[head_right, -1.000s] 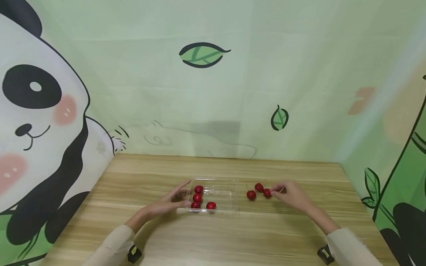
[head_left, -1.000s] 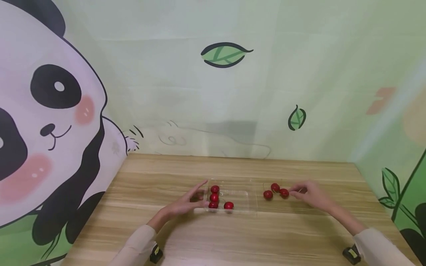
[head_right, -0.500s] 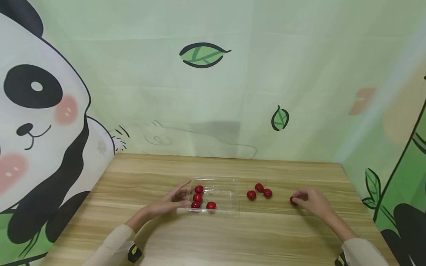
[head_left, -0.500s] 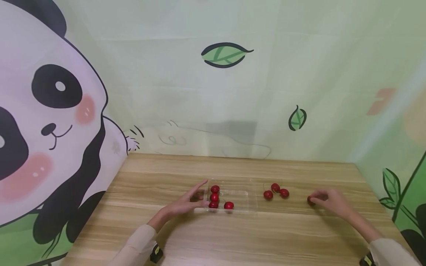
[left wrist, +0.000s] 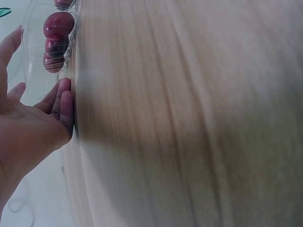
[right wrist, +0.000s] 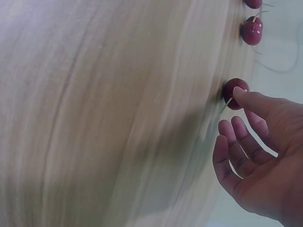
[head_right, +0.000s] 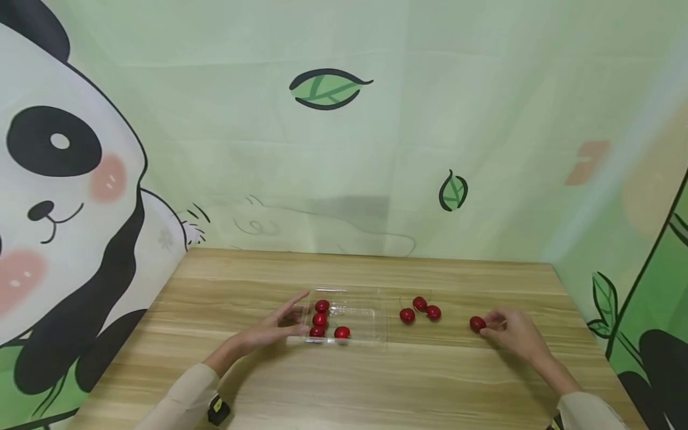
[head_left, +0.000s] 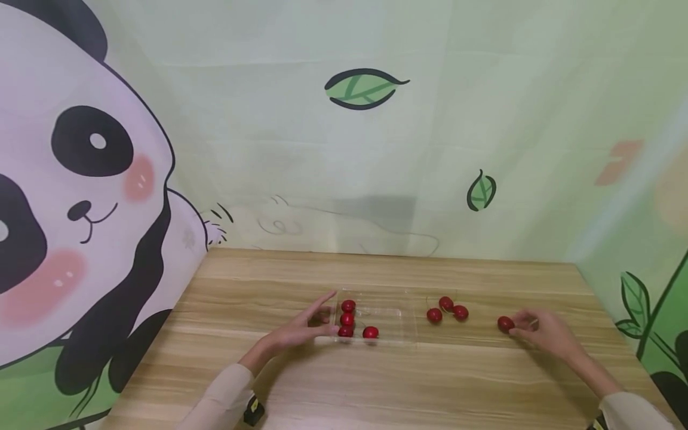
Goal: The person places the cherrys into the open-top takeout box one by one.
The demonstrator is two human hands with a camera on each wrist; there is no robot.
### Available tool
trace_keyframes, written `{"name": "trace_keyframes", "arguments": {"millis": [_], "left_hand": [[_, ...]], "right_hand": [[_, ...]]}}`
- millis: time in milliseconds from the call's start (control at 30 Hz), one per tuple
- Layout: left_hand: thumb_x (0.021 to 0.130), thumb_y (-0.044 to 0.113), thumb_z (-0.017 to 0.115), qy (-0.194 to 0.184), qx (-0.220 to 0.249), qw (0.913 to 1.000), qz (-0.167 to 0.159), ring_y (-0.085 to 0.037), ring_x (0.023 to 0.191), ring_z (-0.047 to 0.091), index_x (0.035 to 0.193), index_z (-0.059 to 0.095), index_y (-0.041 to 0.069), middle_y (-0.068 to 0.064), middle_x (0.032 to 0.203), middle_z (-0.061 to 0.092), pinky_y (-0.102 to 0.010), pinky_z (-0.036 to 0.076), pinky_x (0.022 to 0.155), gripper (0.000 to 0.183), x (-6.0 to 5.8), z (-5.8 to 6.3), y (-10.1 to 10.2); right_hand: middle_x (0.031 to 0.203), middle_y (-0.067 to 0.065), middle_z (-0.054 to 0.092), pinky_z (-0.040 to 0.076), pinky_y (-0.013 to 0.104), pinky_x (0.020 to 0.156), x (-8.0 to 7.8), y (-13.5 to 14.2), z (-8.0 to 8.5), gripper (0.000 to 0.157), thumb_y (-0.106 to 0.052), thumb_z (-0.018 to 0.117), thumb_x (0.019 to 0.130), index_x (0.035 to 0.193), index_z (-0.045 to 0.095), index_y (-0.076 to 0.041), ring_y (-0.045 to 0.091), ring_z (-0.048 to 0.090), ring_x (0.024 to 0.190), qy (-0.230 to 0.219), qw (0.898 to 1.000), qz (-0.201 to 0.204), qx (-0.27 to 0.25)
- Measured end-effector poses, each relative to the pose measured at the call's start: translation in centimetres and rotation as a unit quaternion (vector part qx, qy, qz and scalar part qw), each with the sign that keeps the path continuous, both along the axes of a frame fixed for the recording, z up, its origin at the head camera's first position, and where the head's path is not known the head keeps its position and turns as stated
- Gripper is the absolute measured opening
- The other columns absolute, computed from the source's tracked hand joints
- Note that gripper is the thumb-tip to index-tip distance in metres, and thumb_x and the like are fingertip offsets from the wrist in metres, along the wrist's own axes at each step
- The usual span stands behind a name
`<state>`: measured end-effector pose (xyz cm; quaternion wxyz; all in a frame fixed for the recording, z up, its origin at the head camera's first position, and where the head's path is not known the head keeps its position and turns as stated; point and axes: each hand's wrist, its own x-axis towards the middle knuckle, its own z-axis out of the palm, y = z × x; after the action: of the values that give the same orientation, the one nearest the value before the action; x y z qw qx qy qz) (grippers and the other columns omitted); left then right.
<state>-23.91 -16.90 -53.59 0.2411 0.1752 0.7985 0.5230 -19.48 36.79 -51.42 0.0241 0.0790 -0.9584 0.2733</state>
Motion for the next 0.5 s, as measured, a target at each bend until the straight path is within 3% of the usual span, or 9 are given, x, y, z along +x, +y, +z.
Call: {"name": "trace_keyframes", "arguments": {"millis": [500], "left_hand": [[0.098, 0.036, 0.069, 0.013, -0.001, 0.9999, -0.005, -0.038, 0.141, 0.044, 0.165, 0.014, 0.028, -0.016, 0.160, 0.040, -0.066, 0.034, 0.115, 0.088, 0.13, 0.19, 0.09]], "right_hand": [[0.087, 0.014, 0.076, 0.053, 0.025, 0.066, 0.02, 0.44, -0.87, 0.019, -0.013, 0.080, 0.087, 0.096, 0.074, 0.003, 0.022, 0.069, 0.076, 0.001, 1.000, -0.008, 0.008]]}}
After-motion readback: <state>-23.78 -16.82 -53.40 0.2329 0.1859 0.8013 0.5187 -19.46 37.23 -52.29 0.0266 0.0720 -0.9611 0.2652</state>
